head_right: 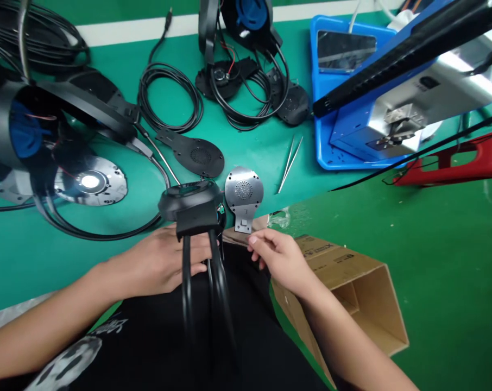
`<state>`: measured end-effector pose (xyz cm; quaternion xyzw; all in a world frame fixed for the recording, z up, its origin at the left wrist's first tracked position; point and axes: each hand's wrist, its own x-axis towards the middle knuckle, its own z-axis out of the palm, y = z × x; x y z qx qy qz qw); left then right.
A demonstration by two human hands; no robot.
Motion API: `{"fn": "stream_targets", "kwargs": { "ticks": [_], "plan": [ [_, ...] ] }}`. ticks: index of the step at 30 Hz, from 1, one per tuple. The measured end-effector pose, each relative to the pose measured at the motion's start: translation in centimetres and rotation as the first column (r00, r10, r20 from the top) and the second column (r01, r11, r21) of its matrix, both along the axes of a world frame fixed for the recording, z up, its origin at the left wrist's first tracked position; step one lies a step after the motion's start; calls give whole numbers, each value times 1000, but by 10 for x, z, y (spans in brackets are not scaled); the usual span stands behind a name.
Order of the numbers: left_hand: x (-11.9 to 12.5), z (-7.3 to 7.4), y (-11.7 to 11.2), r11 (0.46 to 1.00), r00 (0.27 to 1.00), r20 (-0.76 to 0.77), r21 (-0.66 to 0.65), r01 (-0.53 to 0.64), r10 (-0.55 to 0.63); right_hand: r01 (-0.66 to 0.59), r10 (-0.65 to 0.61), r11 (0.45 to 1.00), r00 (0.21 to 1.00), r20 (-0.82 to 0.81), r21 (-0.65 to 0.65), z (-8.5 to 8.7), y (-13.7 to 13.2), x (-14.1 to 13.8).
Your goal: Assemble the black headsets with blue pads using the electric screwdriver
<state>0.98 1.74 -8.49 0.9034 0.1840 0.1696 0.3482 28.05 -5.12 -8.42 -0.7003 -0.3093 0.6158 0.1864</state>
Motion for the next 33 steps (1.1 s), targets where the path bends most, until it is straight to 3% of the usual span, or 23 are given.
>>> {"fn": "stream_targets", "kwargs": {
  "ticks": [4, 8, 15, 21, 26, 29, 33],
  "plan": [
    [-5, 0, -3, 995, 998, -40, 90, -42, 46, 241, -243, 970, 966, -93, -26, -2, 10, -1],
    [-9, 0, -8, 963, 984, -114, 250, -104, 136, 325, -335, 942, 920, -204, -83, -10, 16, -8],
    [-6, 2, -13, 931, 966, -173, 345, -121, 190, 298, -295, 954, 925, -238, -25, -12, 19, -10],
    [-4, 1, -20, 888, 939, -101, 373, -271, 329, 283, -259, 954, 944, -206, 95, 3, 16, -1],
    [-4, -3, -24, 865, 929, -68, 394, -309, 363, 273, -231, 958, 919, -318, 92, 14, 9, 12],
    [-4, -4, -26, 862, 928, -40, 387, -327, 370, 242, -214, 969, 922, -323, 50, 11, 6, 17],
    [-5, -1, -35, 843, 910, 67, 353, -405, 409, 239, -225, 970, 954, -198, 49, -1, 3, 24]
  ]
}}
